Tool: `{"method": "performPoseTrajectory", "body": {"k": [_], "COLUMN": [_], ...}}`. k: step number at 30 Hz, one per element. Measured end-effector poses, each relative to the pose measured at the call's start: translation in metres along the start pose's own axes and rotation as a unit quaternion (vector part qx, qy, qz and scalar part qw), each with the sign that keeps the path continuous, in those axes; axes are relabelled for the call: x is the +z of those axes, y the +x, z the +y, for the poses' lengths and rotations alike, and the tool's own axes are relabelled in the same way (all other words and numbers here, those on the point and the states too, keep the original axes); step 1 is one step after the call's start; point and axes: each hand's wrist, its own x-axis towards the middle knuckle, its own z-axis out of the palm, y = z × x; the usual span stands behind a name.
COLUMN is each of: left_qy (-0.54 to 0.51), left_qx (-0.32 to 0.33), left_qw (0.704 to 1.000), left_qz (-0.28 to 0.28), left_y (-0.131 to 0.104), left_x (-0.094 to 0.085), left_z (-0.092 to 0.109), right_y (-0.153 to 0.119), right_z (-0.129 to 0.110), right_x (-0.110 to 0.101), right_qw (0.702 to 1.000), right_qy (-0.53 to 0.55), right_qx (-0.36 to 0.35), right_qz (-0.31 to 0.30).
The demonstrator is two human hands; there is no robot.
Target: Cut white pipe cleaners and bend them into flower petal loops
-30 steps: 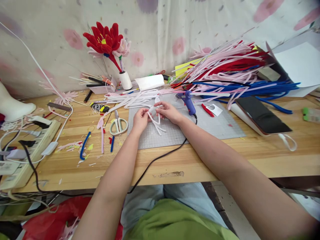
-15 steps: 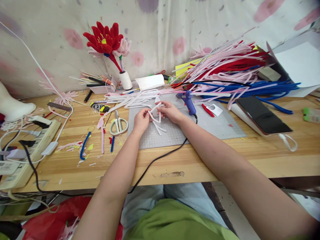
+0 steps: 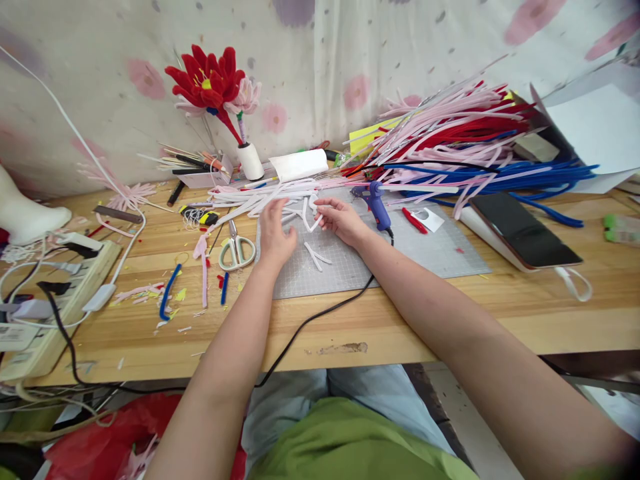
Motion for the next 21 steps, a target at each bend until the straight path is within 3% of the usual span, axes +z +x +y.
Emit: {"method": "performPoseTrajectory", "body": {"k": [2,5,9,11,13,16,18,20,21], "left_qy": [-0.019,-0.047,-0.088,-0.130,-0.191,-0.276,-0.305,-0.323,-0.334], "left_qx": [0.075,0.097,0.006,-0.058,-0.121,-0.203,-0.242,-0.265,-0.274], "left_qw": [0.995,0.992,0.996,0.987,0.969,0.934,0.916,0.905,0.899], "left_qz": [-0.058,-0.059,0.022,0.075,0.103,0.105,0.095,0.076,0.065], "left_y": [-0.002,-0.004,-0.002,0.001,0.004,0.008,0.010,0.010,0.009], "left_x": [0.000,0.002,0.000,0.000,0.003,0.009,0.012,0.014,0.013], "left_z": [0.008,0.015,0.008,0.000,-0.007,-0.015,-0.017,-0.016,-0.015], "right_y": [0.001,0.002,0.001,0.000,-0.003,-0.010,-0.015,-0.016,-0.015], "right_z": [0.001,0.002,0.003,0.002,0.001,-0.002,-0.005,-0.009,-0.011], "right_x": [-0.001,0.000,0.001,0.002,0.003,0.009,0.013,0.014,0.013], "right_qw": [1.000,1.000,0.999,0.988,0.950,0.843,0.783,0.763,0.773], "right_qy": [0.011,0.006,-0.053,-0.152,-0.303,-0.512,-0.591,-0.617,-0.606], "right_qx": [0.006,0.017,0.006,-0.030,-0.068,-0.089,-0.096,-0.091,-0.080], "right_qz": [0.004,-0.011,-0.003,-0.002,-0.041,-0.140,-0.170,-0.169,-0.167]}}
